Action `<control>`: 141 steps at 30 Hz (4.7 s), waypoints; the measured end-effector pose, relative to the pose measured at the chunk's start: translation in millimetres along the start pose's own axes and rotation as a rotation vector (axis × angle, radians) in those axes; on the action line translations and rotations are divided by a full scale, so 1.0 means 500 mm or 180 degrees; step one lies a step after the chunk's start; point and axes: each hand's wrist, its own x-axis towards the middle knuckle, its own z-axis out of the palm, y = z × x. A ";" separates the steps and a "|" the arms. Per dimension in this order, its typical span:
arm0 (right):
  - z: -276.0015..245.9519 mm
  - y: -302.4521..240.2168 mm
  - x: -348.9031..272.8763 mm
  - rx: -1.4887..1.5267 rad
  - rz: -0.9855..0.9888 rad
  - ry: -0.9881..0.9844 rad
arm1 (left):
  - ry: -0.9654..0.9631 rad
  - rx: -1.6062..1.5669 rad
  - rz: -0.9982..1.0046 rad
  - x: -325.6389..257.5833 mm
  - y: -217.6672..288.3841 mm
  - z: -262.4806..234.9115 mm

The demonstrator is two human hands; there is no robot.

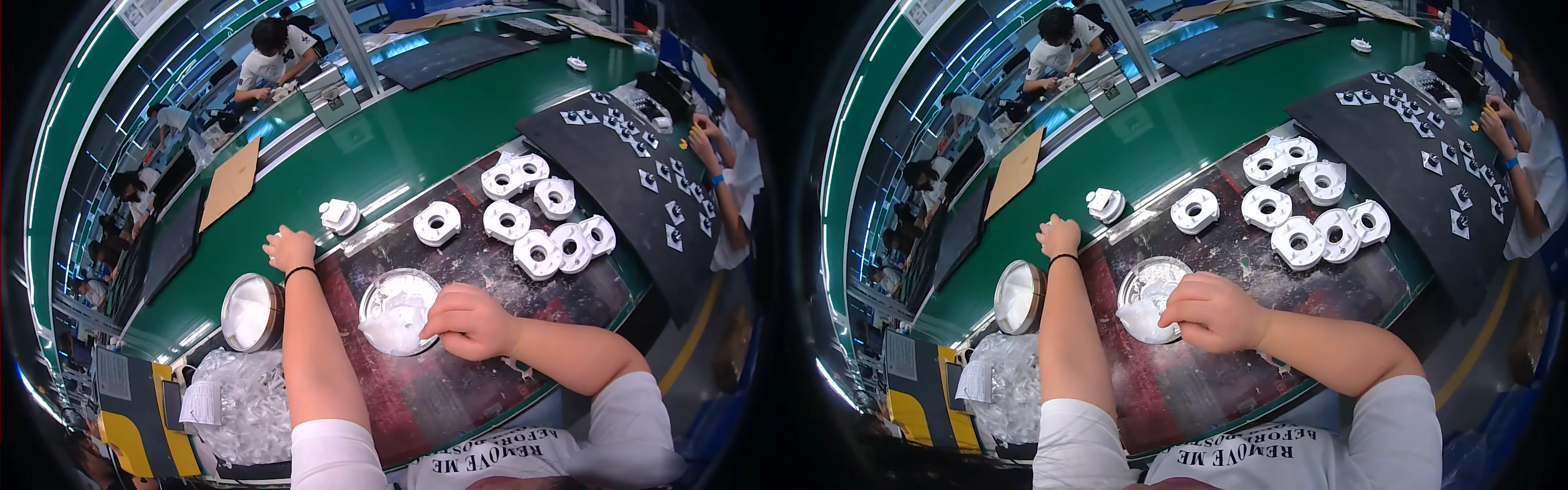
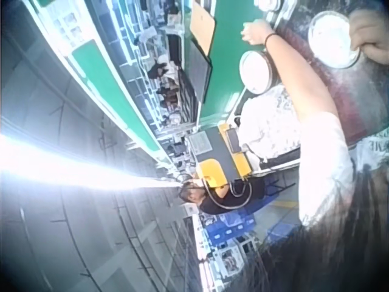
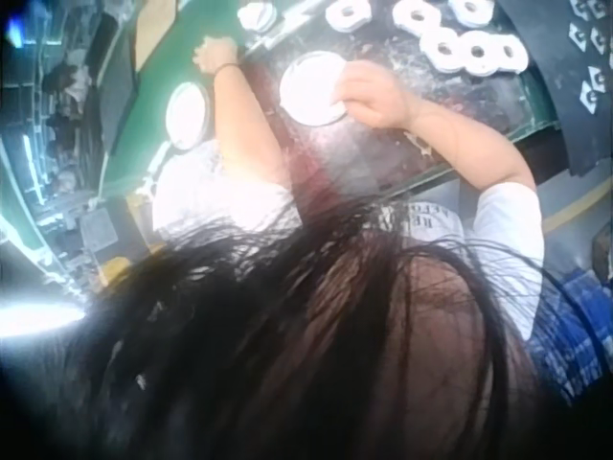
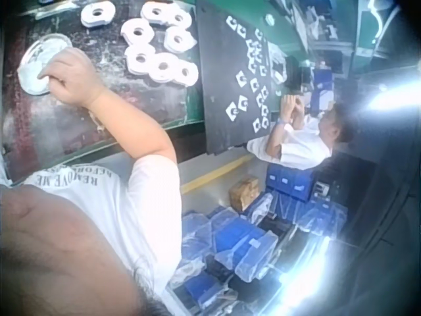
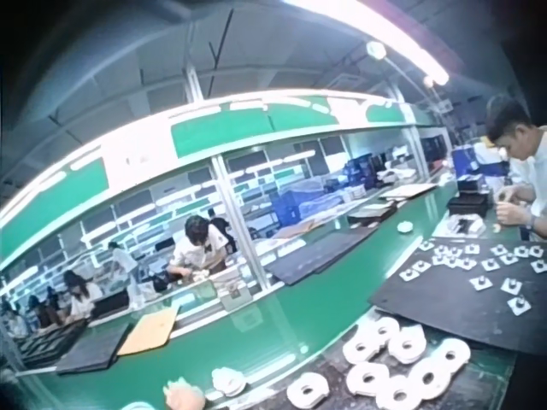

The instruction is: The person assembles white plastic components at a factory workstation. They repeatedly pick small white plastic pieces from a bag, dip them into a white paste in a metal dish, and press them into holes on larger white plastic housings. The person places the assembled units on the table to their right.

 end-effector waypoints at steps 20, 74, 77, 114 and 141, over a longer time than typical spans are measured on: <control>-0.048 -0.007 -0.009 -0.0332 -0.0035 0.0768 | -0.0665 -0.3558 0.3421 -0.433 -0.084 -0.318; -0.352 -0.167 -0.347 -0.4722 0.1401 0.1222 | -0.1784 -0.3375 0.2754 -0.599 -0.256 -0.176; -0.312 -0.188 -0.289 -0.3879 0.1256 0.1598 | -0.1704 -0.3355 0.2967 -0.593 -0.261 -0.160; 0.089 -0.174 -0.059 0.0410 0.2898 -0.0801 | -0.1869 -0.3399 0.3244 -0.581 -0.246 -0.189; 0.091 -0.179 -0.086 0.0187 0.2542 -0.0652 | -0.2035 -0.3568 0.3239 -0.580 -0.246 -0.177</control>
